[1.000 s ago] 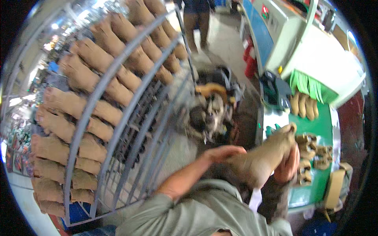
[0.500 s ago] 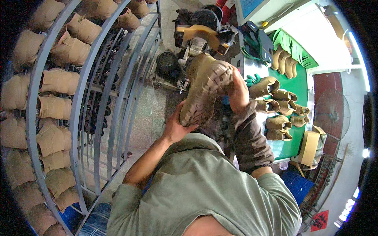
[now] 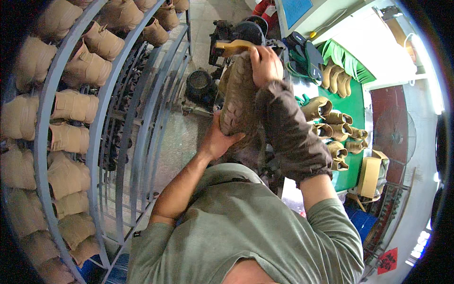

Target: The person takes boots one at a time from a table or a bin, brushes the soles using a stationary rotating brush machine, and places each finished boot onto a nearby rack.

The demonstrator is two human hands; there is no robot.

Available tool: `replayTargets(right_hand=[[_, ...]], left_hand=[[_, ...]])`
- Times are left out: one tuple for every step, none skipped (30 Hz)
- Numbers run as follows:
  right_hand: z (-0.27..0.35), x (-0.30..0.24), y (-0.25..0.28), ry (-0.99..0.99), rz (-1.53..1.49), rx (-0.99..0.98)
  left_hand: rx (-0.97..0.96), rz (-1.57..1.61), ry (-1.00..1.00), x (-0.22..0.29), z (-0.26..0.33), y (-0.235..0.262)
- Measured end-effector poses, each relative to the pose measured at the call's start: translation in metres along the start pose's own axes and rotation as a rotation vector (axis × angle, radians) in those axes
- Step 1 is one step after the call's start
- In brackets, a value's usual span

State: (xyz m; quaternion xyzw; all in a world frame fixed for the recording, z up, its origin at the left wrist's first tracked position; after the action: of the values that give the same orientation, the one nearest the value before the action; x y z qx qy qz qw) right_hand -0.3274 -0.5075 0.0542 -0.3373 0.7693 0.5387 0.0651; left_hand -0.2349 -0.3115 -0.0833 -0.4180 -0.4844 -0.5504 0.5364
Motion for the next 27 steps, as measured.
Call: replayTargets(right_hand=[[-0.01,-0.003,-0.002,0.034,0.011,-0.019],[-0.022,-0.003,-0.008,0.014,0.0,-0.04],[-0.033,-0.001,-0.011,-0.012,-0.004,-0.059],[-0.043,0.005,-0.015,-0.077,0.001,-0.108],[-0.048,0.005,-0.022,-0.168,0.015,-0.237],[-0.046,0.002,-0.021,-0.149,0.005,-0.207],[-0.043,0.0,-0.02,-0.13,-0.004,-0.176],[-0.037,-0.01,-0.014,0.007,0.027,-0.136],[-0.029,-0.019,-0.01,0.146,0.058,-0.094],[-0.023,-0.002,-0.016,-0.012,0.02,-0.078],[-0.012,-0.005,-0.015,0.014,-0.002,-0.056],[-0.002,-0.002,-0.014,0.062,-0.002,-0.024],[0.008,-0.001,-0.012,0.111,-0.002,0.007],[0.019,-0.002,-0.008,0.013,-0.019,0.021],[0.023,0.007,-0.015,-0.035,-0.054,0.007],[0.021,0.003,-0.015,-0.01,-0.051,0.026],[0.018,0.003,-0.011,0.004,-0.042,0.054],[0.012,0.003,-0.012,0.003,-0.018,0.043],[0.004,0.006,-0.016,-0.019,-0.004,-0.015],[-0.007,0.003,-0.021,0.033,0.018,-0.033],[-0.017,-0.002,-0.023,0.086,0.042,-0.048],[-0.024,-0.003,-0.029,0.056,0.016,-0.068],[-0.032,-0.007,-0.038,0.034,0.03,-0.119],[-0.035,0.0,-0.045,0.009,0.088,-0.138],[-0.035,0.009,-0.05,-0.018,0.145,-0.159],[-0.035,0.006,-0.052,-0.022,0.119,-0.139],[-0.033,0.006,-0.052,-0.026,0.094,-0.119]], left_hand=[[-0.029,0.036,0.023,0.01,-0.006,0.002],[-0.036,0.111,0.002,0.021,-0.013,0.006],[-0.054,0.188,-0.018,0.032,-0.021,0.007],[-0.073,0.265,-0.038,0.039,-0.026,0.006],[-0.07,0.245,-0.032,0.036,-0.027,0.007],[-0.068,0.224,-0.026,0.032,-0.028,0.008],[-0.066,0.204,-0.022,0.028,-0.029,0.009],[-0.06,0.184,-0.013,0.021,-0.025,0.007],[-0.053,0.165,-0.007,0.013,-0.018,0.004],[-0.045,0.146,-0.002,0.005,-0.012,0.002],[-0.018,0.105,-0.032,0.003,-0.005,0.005],[0.002,0.065,-0.062,0.003,0.002,0.006],[0.023,0.024,-0.092,0.001,0.007,0.006],[-0.017,0.003,-0.027,-0.011,0.009,0.005],[-0.016,0.019,-0.038,-0.014,0.01,0.006],[-0.016,0.035,-0.048,-0.018,0.009,0.006],[-0.028,0.047,-0.062,-0.014,0.007,0.006],[-0.025,0.037,-0.043,-0.004,0.006,0.008],[-0.022,0.026,-0.024,0.006,0.005,0.01],[-0.022,0.015,-0.009,0.014,0.002,0.011],[-0.041,0.15,-0.044,0.014,-0.003,0.009],[-0.061,0.285,-0.078,0.011,-0.008,0.006],[-0.078,0.417,-0.115,0.012,-0.014,0.006],[-0.133,0.465,-0.054,0.028,-0.016,0.005],[-0.174,0.473,-0.01,0.028,-0.02,0.003],[-0.19,0.477,0.022,0.028,-0.022,0.009],[-0.205,0.482,0.053,0.026,-0.023,0.012]])
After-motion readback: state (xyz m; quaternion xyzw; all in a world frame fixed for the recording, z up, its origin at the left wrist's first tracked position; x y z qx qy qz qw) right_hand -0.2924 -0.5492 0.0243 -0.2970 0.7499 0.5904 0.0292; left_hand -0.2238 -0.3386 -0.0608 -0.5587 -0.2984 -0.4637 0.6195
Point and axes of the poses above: each hand's wrist, its own z-axis away from the middle knuckle, its own y-axis out of the back of the hand, x = y × z, the point moved 10 cm from there along -z, towards the middle knuckle, and after that the axes turned 1 degree about y, right-handed, at the moved point
